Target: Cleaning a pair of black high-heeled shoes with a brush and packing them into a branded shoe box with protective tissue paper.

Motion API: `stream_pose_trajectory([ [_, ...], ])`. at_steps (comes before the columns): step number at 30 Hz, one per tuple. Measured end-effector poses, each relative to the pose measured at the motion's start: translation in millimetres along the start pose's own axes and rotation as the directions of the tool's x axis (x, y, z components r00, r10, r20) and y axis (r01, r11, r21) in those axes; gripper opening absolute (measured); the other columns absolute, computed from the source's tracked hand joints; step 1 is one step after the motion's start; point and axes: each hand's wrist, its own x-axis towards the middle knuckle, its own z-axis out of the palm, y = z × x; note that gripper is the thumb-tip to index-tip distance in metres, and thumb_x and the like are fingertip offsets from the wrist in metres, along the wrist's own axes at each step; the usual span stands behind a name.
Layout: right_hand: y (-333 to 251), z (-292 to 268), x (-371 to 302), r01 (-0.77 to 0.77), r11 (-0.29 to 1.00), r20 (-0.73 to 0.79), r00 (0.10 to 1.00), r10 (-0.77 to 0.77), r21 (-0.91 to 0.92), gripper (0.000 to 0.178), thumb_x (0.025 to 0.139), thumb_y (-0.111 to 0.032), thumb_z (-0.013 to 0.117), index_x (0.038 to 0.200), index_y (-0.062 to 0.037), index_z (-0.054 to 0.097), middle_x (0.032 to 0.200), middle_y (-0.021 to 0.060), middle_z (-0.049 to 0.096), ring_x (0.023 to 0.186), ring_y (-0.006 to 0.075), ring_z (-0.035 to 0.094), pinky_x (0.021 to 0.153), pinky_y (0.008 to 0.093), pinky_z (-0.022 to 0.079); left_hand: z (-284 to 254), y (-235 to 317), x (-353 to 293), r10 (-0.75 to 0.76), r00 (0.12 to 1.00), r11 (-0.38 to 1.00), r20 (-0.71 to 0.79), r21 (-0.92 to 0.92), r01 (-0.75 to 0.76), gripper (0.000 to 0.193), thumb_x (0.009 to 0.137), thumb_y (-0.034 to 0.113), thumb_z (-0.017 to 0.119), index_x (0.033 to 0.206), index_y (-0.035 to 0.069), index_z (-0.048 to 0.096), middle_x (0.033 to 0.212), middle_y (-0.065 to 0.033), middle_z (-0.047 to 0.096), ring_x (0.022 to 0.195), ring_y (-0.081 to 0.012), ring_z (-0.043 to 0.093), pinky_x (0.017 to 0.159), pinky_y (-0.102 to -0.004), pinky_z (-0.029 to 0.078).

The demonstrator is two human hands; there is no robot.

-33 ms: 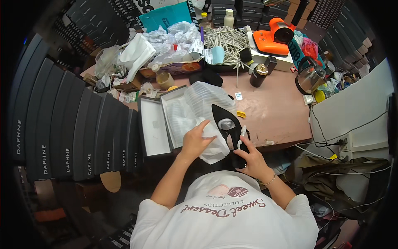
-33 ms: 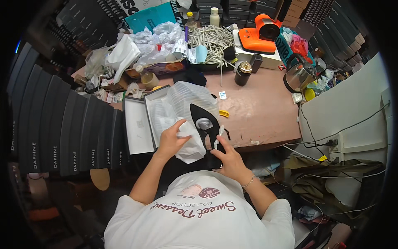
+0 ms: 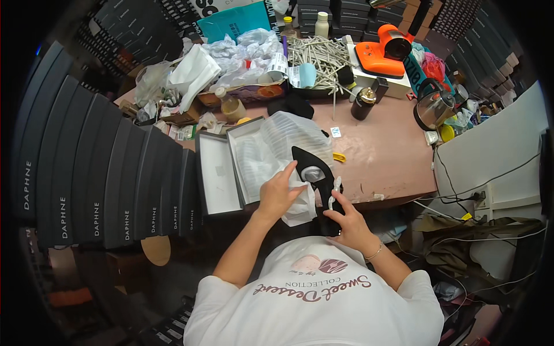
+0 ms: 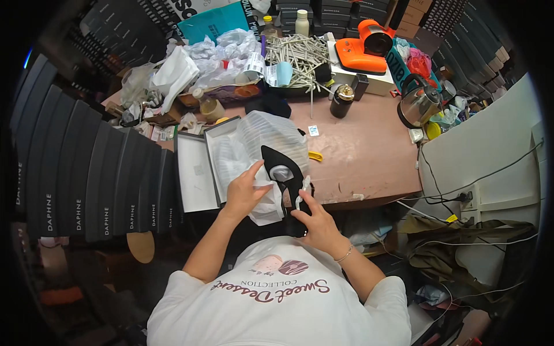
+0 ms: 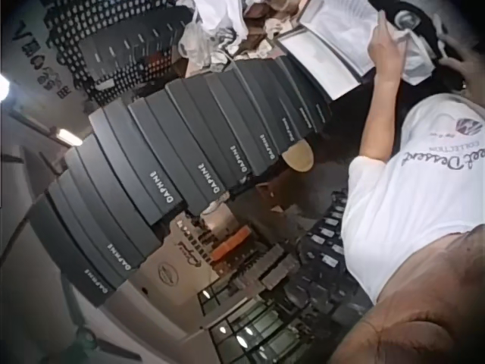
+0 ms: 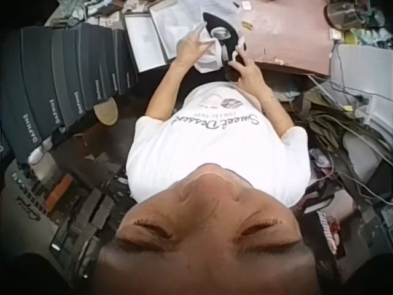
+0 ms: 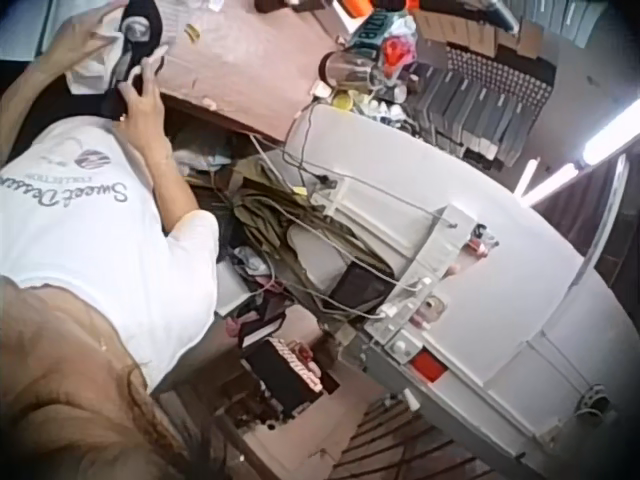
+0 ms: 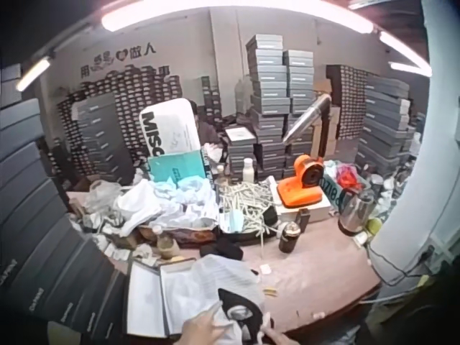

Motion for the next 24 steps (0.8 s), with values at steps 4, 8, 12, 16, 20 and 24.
stream_pose_trajectory([
  [4,-41,39,-2,0.049,0.998,-0.085,0.995,-0.051,-0.034,0.048,0.054,-0.015,0.084,0.098,-0.0064,0.065,0.140,0.0221,0.038,0.115,0.0388,0.052,0.092,0.0409,0.048,4,-20,-14,-0.045,0.999,0.996,-0.024,0.078,0.047,0.077,0.070,0.023,0.079,0.137,0.011,0.045,0.092,-0.0164,0.065,0.082,-0.0352,0.064,0.070,-0.0413,0.052],
  [8,-58,72,-2,0.052,0.997,0.010,0.999,-0.052,-0.053,0.045,0.051,-0.016,0.084,0.089,-0.0049,0.063,0.135,0.0184,0.045,0.104,0.0370,0.054,0.086,0.0409,0.050,19,-46,-32,-0.029,0.981,0.999,-0.190,-0.032,0.023,0.078,0.068,0.023,0.079,0.137,0.012,0.045,0.092,-0.0144,0.064,0.079,-0.0341,0.064,0.067,-0.0421,0.052],
  [12,-69,80,3,0.023,0.996,0.073,0.997,-0.017,-0.080,0.043,0.053,-0.017,0.083,0.089,-0.0048,0.063,0.131,0.0175,0.049,0.104,0.0378,0.053,0.086,0.0411,0.050,23,-56,-36,-0.155,0.973,0.972,-0.172,-0.200,0.120,0.065,0.070,0.021,0.078,0.129,0.009,0.053,0.091,-0.0182,0.067,0.079,-0.0348,0.065,0.069,-0.0399,0.052],
  [16,-57,60,-3,-0.122,0.952,-0.167,0.971,0.174,0.282,0.039,0.069,-0.011,0.077,0.106,-0.0045,0.065,0.133,0.0196,0.050,0.116,0.0308,0.056,0.098,0.0343,0.043,-20,-89,-39,-0.173,0.982,0.900,-0.069,-0.415,0.129,0.031,0.078,0.022,0.073,0.102,0.003,0.070,0.081,-0.0211,0.067,0.071,-0.0304,0.066,0.065,-0.0353,0.051],
  [20,-59,8,-27,-0.174,0.709,-0.119,0.932,0.344,0.683,0.044,0.078,-0.013,0.070,0.115,0.0084,0.060,0.125,0.0181,0.057,0.108,0.0206,0.058,0.093,0.0313,0.045,-45,-106,-31,-0.204,0.963,0.963,-0.177,-0.215,0.164,0.025,0.079,0.021,0.072,0.094,0.000,0.070,0.082,-0.0149,0.069,0.072,-0.0220,0.065,0.066,-0.0321,0.050],
  [24,-118,-37,-35,-0.104,0.303,0.014,0.959,0.284,0.947,0.055,0.078,-0.028,0.067,0.114,0.0124,0.058,0.108,0.0200,0.064,0.093,0.0233,0.065,0.086,0.0338,0.051,-39,-91,-25,-0.301,0.928,0.889,-0.221,-0.418,0.188,0.024,0.080,0.021,0.072,0.090,0.000,0.070,0.077,-0.0093,0.068,0.070,-0.0152,0.062,0.065,-0.0301,0.048],
])
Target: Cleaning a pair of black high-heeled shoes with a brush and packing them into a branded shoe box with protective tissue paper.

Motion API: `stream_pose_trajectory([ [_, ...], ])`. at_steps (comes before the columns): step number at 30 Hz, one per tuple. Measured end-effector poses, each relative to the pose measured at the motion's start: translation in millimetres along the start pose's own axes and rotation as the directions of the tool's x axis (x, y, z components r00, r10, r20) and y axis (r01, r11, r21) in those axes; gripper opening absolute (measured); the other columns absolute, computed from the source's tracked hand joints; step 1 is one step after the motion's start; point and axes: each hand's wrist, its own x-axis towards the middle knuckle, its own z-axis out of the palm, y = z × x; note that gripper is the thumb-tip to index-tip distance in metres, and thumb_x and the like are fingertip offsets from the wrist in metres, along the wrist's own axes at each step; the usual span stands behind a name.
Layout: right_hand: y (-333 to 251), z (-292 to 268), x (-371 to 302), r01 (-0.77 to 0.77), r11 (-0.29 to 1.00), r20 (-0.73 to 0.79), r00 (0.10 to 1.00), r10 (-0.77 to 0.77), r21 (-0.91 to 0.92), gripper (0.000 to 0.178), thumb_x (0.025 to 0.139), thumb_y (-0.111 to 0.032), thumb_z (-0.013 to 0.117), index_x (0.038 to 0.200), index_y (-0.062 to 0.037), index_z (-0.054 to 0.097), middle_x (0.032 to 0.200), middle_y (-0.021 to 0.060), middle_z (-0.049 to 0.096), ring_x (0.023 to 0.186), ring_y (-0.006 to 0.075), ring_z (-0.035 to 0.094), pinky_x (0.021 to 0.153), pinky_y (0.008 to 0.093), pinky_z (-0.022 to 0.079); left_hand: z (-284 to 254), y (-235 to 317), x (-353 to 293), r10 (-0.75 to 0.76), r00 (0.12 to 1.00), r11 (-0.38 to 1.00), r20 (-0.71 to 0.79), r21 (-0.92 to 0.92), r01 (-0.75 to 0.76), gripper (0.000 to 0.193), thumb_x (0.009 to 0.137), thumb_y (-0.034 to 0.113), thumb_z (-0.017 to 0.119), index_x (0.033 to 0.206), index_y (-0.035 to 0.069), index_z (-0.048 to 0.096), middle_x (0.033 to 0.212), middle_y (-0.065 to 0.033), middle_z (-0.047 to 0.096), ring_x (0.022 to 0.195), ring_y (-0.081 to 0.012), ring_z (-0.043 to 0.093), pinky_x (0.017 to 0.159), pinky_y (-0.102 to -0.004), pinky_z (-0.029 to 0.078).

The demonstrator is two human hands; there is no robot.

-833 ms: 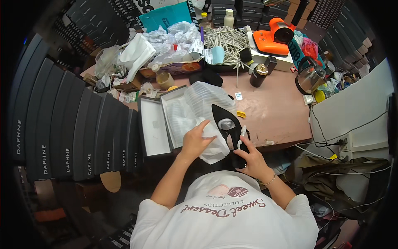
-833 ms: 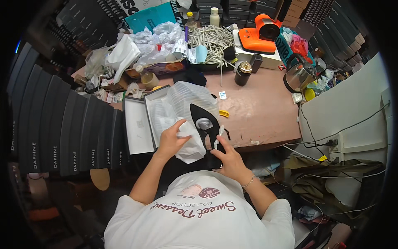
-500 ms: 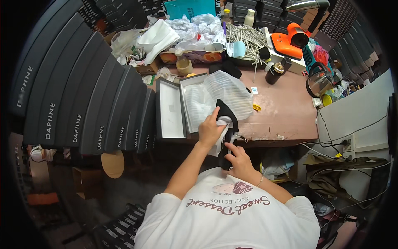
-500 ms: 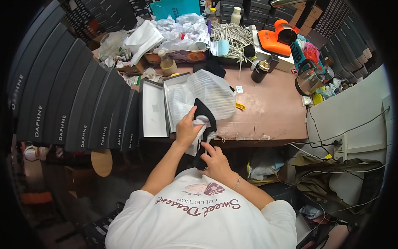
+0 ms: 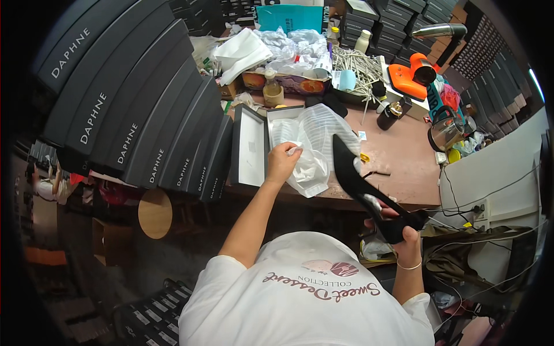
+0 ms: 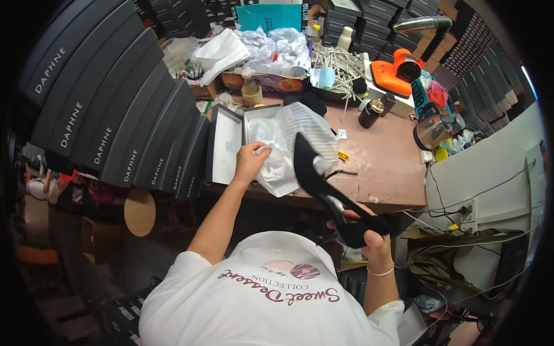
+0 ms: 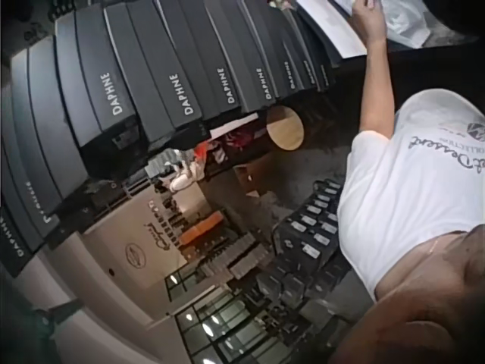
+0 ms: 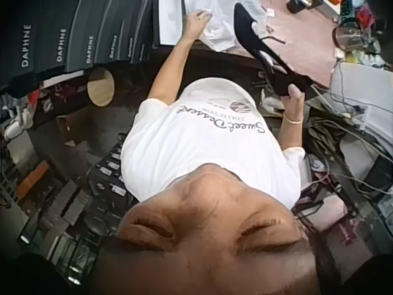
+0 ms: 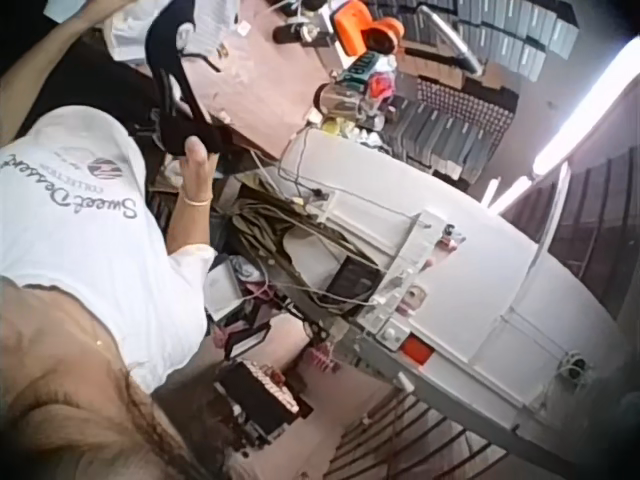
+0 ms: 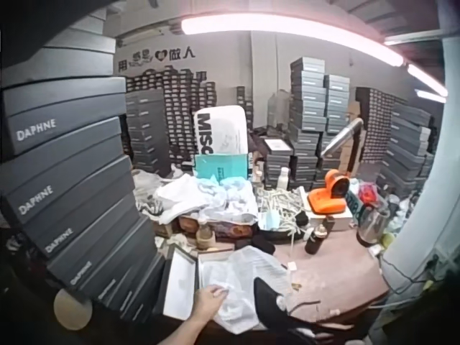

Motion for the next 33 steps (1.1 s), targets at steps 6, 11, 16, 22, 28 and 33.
stream_pose_trajectory([
  [6,16,25,16,-0.152,0.957,0.074,0.982,0.175,-0.248,0.047,0.077,-0.018,0.072,0.116,0.0047,0.061,0.103,0.0105,0.068,0.093,0.0137,0.062,0.085,0.0298,0.050,-7,56,-43,0.195,0.975,0.965,0.103,-0.199,-0.171,0.018,0.081,0.006,0.069,0.098,0.002,0.069,0.084,-0.0089,0.065,0.073,-0.0167,0.060,0.062,-0.0267,0.048],
  [11,93,28,54,0.369,0.036,0.370,0.919,0.137,-0.929,0.038,0.070,-0.031,0.073,0.094,-0.0018,0.068,0.100,0.0145,0.063,0.079,0.0331,0.064,0.073,0.0385,0.053,-3,77,-95,0.421,0.895,0.903,0.150,-0.169,-0.396,0.026,0.074,-0.004,0.063,0.099,0.003,0.067,0.088,-0.0132,0.062,0.074,-0.0279,0.062,0.062,-0.0326,0.049],
  [16,79,12,54,-0.005,0.623,0.116,0.981,0.154,-0.782,0.033,0.078,-0.026,0.071,0.099,0.0000,0.067,0.098,0.0092,0.066,0.081,0.0198,0.066,0.071,0.0343,0.054,-38,23,-74,0.389,0.917,0.893,0.085,0.210,-0.398,0.019,0.074,-0.005,0.065,0.092,0.001,0.069,0.084,-0.0112,0.060,0.075,-0.0280,0.062,0.067,-0.0317,0.048],
  [22,112,0,66,-0.199,0.624,-0.156,0.871,0.466,0.756,0.049,0.093,-0.045,0.048,0.118,-0.0033,0.055,0.114,0.0172,0.060,0.103,0.0405,0.061,0.076,0.0362,0.061,-22,34,-79,0.138,0.989,0.975,0.047,-0.181,-0.127,0.019,0.081,-0.002,0.063,0.099,-0.001,0.068,0.089,-0.0099,0.068,0.079,-0.0150,0.064,0.070,-0.0267,0.049],
  [28,130,-21,56,-0.174,0.422,-0.041,0.891,0.453,0.890,0.050,0.092,-0.050,0.046,0.115,-0.0084,0.059,0.110,0.0161,0.062,0.093,0.0382,0.064,0.070,0.0351,0.062,-29,50,-51,0.196,0.954,0.980,0.225,-0.064,-0.186,0.023,0.080,0.001,0.063,0.103,-0.004,0.066,0.097,-0.0145,0.069,0.083,-0.0200,0.066,0.076,-0.0276,0.051],
  [33,128,-18,57,-0.194,0.398,0.035,0.928,0.371,0.897,0.048,0.091,-0.047,0.049,0.116,-0.0078,0.058,0.110,0.0141,0.062,0.098,0.0350,0.063,0.079,0.0400,0.060,-24,65,-64,0.234,0.936,0.972,0.262,-0.059,-0.226,0.024,0.076,0.002,0.063,0.099,-0.002,0.066,0.087,-0.0178,0.064,0.076,-0.0336,0.064,0.066,-0.0360,0.050],
])
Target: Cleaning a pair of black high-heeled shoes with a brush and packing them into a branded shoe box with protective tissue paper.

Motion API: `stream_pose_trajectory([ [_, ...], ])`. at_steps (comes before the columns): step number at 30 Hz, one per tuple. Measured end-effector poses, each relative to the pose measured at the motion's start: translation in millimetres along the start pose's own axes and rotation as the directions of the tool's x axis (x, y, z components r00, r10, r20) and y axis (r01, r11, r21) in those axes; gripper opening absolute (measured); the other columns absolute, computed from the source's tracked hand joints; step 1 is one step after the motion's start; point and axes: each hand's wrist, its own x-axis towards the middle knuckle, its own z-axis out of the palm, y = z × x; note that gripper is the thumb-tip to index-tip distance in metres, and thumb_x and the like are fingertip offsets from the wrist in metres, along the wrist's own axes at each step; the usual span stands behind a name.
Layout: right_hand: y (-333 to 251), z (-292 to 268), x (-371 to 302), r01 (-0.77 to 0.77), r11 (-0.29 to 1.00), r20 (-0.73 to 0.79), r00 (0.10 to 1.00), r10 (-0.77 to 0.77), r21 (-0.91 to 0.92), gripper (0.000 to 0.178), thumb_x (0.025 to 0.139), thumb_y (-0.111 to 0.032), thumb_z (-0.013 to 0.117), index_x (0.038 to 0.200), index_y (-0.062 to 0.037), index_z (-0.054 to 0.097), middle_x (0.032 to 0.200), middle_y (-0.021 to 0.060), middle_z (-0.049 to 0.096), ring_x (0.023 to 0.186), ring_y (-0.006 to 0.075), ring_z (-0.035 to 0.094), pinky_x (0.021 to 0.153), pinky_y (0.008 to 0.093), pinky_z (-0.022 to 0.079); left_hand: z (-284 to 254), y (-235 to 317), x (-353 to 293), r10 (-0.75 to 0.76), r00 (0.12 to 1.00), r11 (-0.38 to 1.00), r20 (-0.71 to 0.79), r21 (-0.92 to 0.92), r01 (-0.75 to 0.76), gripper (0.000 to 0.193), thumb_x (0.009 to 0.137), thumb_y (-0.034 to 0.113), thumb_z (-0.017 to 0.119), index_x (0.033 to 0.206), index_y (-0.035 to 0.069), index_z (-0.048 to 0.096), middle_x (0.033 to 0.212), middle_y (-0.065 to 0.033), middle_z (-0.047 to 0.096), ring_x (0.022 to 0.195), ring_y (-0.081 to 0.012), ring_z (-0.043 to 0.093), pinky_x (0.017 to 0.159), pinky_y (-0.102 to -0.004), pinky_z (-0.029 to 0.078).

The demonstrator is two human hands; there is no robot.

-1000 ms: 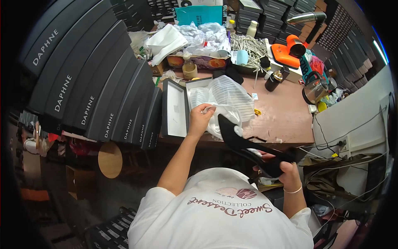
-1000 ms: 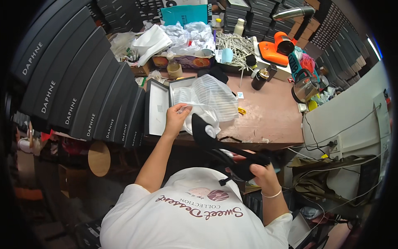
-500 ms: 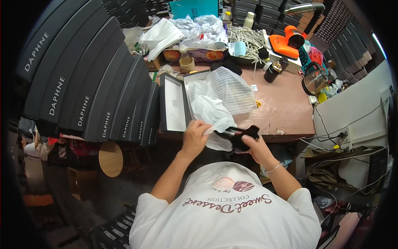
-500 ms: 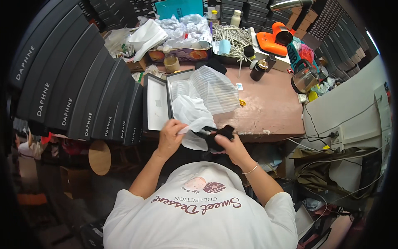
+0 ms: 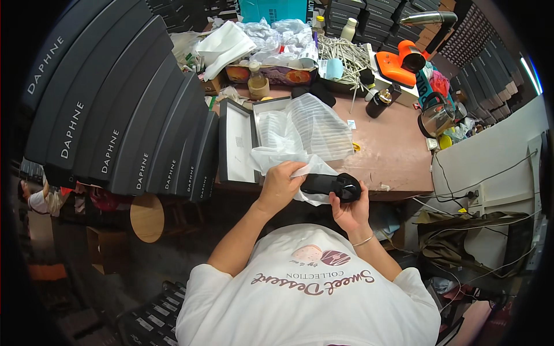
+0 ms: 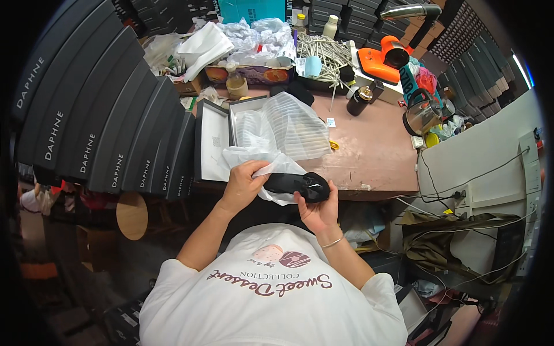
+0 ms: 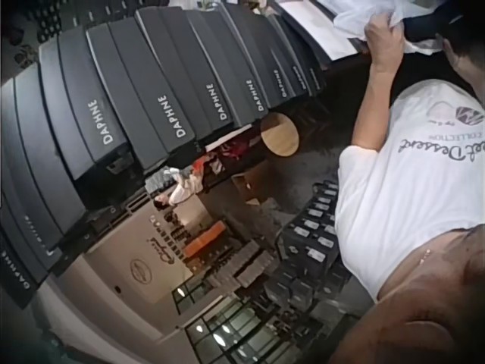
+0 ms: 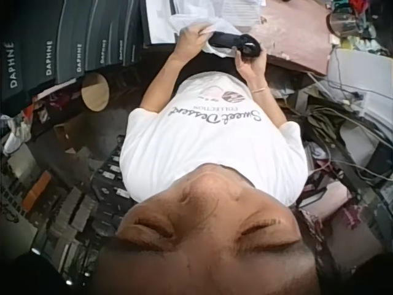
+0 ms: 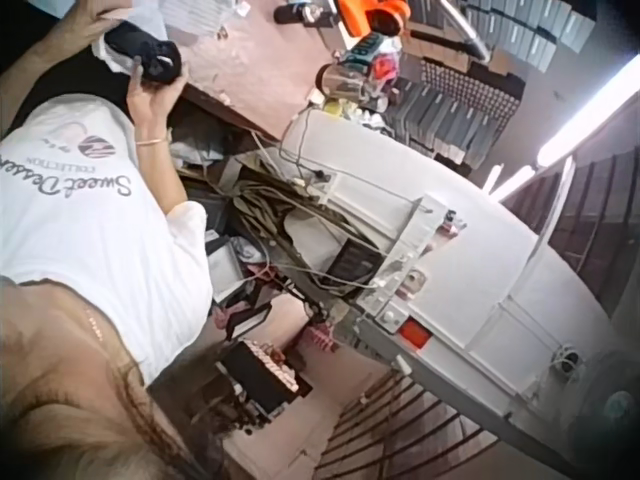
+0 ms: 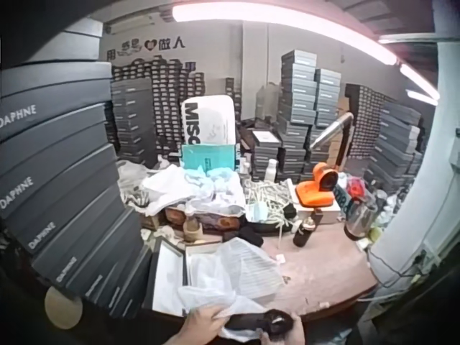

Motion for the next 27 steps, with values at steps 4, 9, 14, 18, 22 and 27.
stream_pose_trajectory([
  [4,53,37,11,0.284,0.908,-0.056,0.947,-0.315,-0.309,0.044,0.092,-0.039,0.054,0.123,-0.0074,0.054,0.119,0.0071,0.060,0.116,0.0229,0.053,0.102,0.0391,0.042,17,40,-17,0.368,0.927,0.921,-0.075,0.165,-0.352,0.030,0.071,0.000,0.068,0.101,0.002,0.068,0.077,-0.0112,0.060,0.066,-0.0273,0.061,0.059,-0.0351,0.048],
  [9,38,31,40,0.301,0.656,0.177,0.952,-0.250,-0.692,0.047,0.096,-0.034,0.049,0.132,-0.0057,0.047,0.129,0.0107,0.054,0.119,0.0229,0.051,0.101,0.0359,0.042,12,29,-17,0.555,0.829,0.828,-0.068,0.150,-0.541,0.037,0.068,-0.004,0.069,0.105,0.003,0.067,0.077,-0.0076,0.060,0.062,-0.0234,0.059,0.055,-0.0312,0.048],
  [14,41,39,37,0.466,0.824,0.389,0.859,-0.334,-0.321,0.051,0.092,-0.033,0.057,0.132,-0.0046,0.044,0.131,0.0088,0.052,0.122,0.0249,0.048,0.104,0.0385,0.040,14,23,-22,0.568,0.807,0.817,-0.164,-0.011,-0.577,0.040,0.067,-0.008,0.067,0.106,0.002,0.068,0.075,-0.0064,0.057,0.060,-0.0204,0.057,0.053,-0.0299,0.047],
  [18,24,-17,58,0.531,-0.120,0.539,0.779,-0.321,-0.839,0.051,0.087,-0.017,0.064,0.132,-0.0047,0.043,0.125,0.0085,0.050,0.118,0.0231,0.047,0.103,0.0343,0.038,27,30,-21,0.627,0.766,0.767,-0.143,-0.056,-0.639,0.038,0.068,-0.006,0.067,0.105,0.001,0.068,0.074,-0.0054,0.056,0.058,-0.0203,0.056,0.051,-0.0307,0.045],
  [22,15,-8,73,0.437,0.410,0.335,0.894,-0.299,-0.801,0.049,0.089,-0.017,0.061,0.132,-0.0041,0.044,0.127,0.0096,0.050,0.118,0.0236,0.048,0.103,0.0351,0.039,51,28,-23,0.604,0.796,0.793,-0.047,-0.066,-0.606,0.040,0.069,-0.001,0.070,0.109,0.002,0.066,0.073,-0.0049,0.055,0.058,-0.0213,0.055,0.051,-0.0320,0.046],
  [27,-14,7,108,0.432,0.415,0.353,0.900,-0.256,-0.801,0.046,0.091,-0.016,0.058,0.133,-0.0034,0.045,0.129,0.0110,0.051,0.119,0.0242,0.050,0.102,0.0361,0.040,37,14,5,0.535,0.812,0.841,0.231,-0.056,-0.538,0.047,0.071,0.010,0.078,0.115,0.001,0.063,0.089,-0.0100,0.059,0.073,-0.0230,0.060,0.066,-0.0313,0.052],
])
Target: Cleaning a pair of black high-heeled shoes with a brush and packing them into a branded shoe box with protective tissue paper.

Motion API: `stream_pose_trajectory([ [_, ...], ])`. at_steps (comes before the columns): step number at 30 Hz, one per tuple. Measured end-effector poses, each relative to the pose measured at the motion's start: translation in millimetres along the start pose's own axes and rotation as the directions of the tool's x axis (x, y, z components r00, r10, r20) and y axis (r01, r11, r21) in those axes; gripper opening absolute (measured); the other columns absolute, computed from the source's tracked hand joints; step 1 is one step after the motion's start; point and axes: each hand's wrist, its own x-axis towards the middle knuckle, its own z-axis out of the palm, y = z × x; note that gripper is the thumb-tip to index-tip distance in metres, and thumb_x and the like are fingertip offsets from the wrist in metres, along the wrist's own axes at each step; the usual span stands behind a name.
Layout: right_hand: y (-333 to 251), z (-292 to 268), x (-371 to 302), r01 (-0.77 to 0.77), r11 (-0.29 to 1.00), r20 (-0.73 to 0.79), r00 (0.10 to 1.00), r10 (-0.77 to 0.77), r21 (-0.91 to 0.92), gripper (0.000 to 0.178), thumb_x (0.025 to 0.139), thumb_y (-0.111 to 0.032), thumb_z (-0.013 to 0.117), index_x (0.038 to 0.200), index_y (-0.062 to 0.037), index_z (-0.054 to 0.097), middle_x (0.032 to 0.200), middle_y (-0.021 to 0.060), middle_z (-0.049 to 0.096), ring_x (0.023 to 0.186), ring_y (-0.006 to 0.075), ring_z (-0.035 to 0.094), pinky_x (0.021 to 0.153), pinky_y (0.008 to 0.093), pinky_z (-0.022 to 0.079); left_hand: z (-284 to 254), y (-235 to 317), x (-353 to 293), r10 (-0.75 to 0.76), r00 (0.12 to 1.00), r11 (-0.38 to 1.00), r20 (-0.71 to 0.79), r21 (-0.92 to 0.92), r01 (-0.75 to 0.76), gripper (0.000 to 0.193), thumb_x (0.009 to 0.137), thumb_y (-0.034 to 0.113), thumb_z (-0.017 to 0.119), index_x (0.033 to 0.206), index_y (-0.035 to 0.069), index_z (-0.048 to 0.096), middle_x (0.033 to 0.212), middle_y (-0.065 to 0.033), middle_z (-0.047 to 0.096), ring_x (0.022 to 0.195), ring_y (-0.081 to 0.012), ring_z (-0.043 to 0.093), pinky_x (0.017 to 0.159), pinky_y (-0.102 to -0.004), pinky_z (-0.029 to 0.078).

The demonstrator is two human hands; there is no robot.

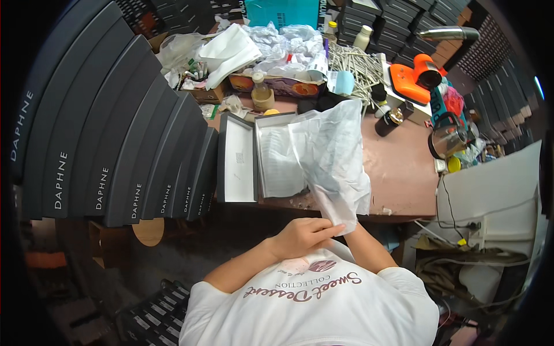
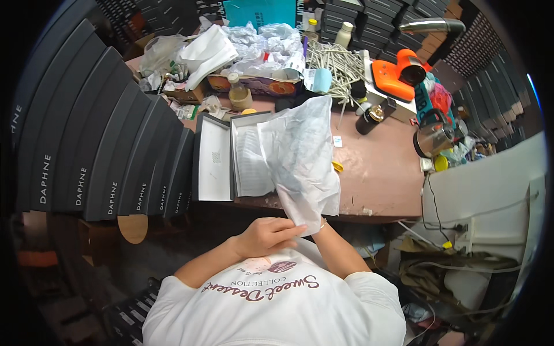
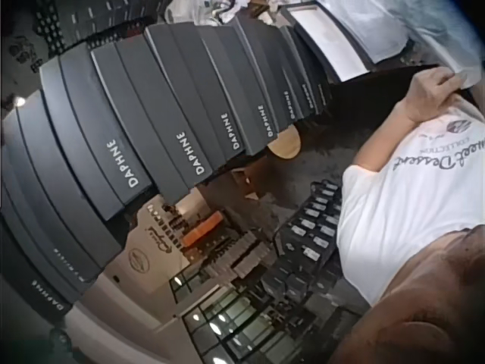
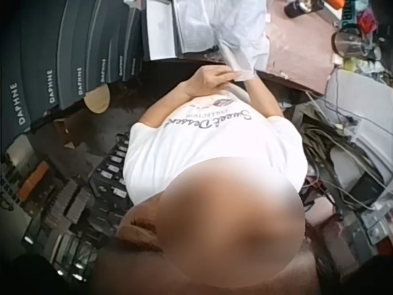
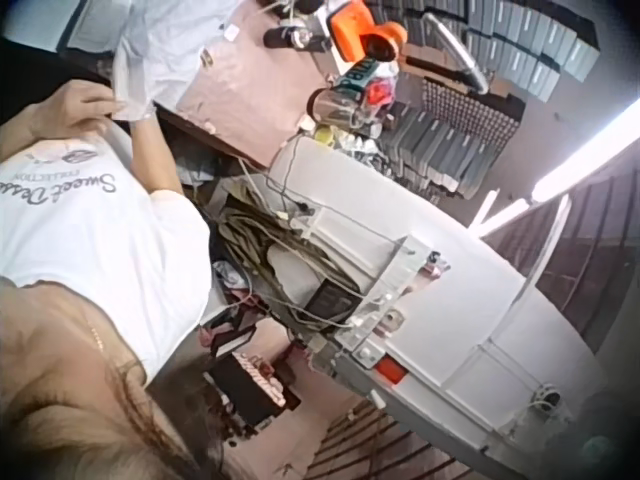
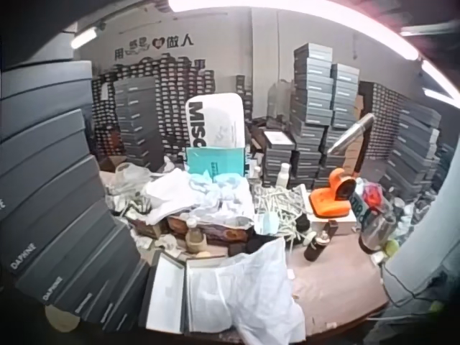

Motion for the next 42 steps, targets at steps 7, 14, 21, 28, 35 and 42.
stream_pose_trajectory([
  [7,21,29,36,0.678,0.417,0.641,0.726,-0.248,-0.606,0.043,0.093,-0.016,0.053,0.134,-0.0025,0.047,0.132,0.0129,0.051,0.120,0.0252,0.052,0.101,0.0376,0.042,-17,-57,-20,-0.987,0.150,-0.029,0.048,-0.991,0.128,0.076,0.087,0.031,0.069,0.145,0.004,0.028,0.137,-0.0103,0.044,0.124,-0.0235,0.045,0.103,-0.0388,0.040],
  [14,-26,-35,58,-0.774,0.633,0.456,0.573,0.681,0.025,0.060,0.094,-0.025,0.053,0.144,-0.0009,0.030,0.146,0.0207,0.036,0.129,0.0303,0.045,0.106,0.0413,0.037,-113,-56,-69,-0.872,0.358,0.489,-0.335,-0.633,0.600,0.079,0.071,-0.012,0.064,0.143,0.005,0.036,0.131,-0.0084,0.053,0.119,-0.0196,0.052,0.102,-0.0330,0.039],
  [21,-40,18,97,-0.227,0.857,0.336,0.850,0.407,-0.463,0.084,0.079,-0.026,0.068,0.145,0.0010,0.024,0.145,0.0232,0.030,0.137,0.0322,0.027,0.111,0.0376,0.025,-50,-206,-1,-0.975,0.151,0.204,-0.165,-0.933,0.297,0.063,0.083,-0.004,0.056,0.142,0.007,0.037,0.120,-0.0111,0.057,0.110,-0.0215,0.058,0.089,-0.0345,0.050],
  [28,113,2,151,-0.391,0.826,-0.096,0.917,0.387,-0.407,0.065,0.087,-0.017,0.056,0.143,0.0010,0.028,0.141,0.0176,0.037,0.130,0.0271,0.036,0.108,0.0342,0.029,17,-273,-35,-0.988,0.141,0.019,0.055,-0.881,0.473,0.066,0.096,0.036,0.046,0.145,0.000,0.024,0.144,-0.0184,0.035,0.131,-0.0290,0.038,0.106,-0.0392,0.034],
  [35,47,-21,104,-0.419,0.779,0.107,0.847,0.520,-0.467,0.044,0.094,-0.014,0.049,0.134,0.0055,0.044,0.131,0.0172,0.052,0.121,0.0248,0.049,0.104,0.0315,0.037,54,-240,-15,-0.953,0.180,0.254,-0.245,-0.316,0.914,0.093,0.087,0.052,0.056,0.142,-0.012,0.019,0.147,-0.0336,0.021,0.138,-0.0441,0.022,0.114,-0.0418,0.020],
  [42,29,-136,39,-0.109,0.299,0.075,0.836,0.544,-0.948,0.021,0.087,-0.009,0.056,0.103,0.0018,0.064,0.085,0.0156,0.069,0.074,0.0353,0.065,0.071,0.0401,0.052,69,-260,-40,-0.878,0.311,0.445,-0.365,-0.378,0.812,0.083,0.082,0.037,0.068,0.139,-0.009,0.030,0.139,-0.0329,0.035,0.131,-0.0416,0.035,0.109,-0.0425,0.029],
])
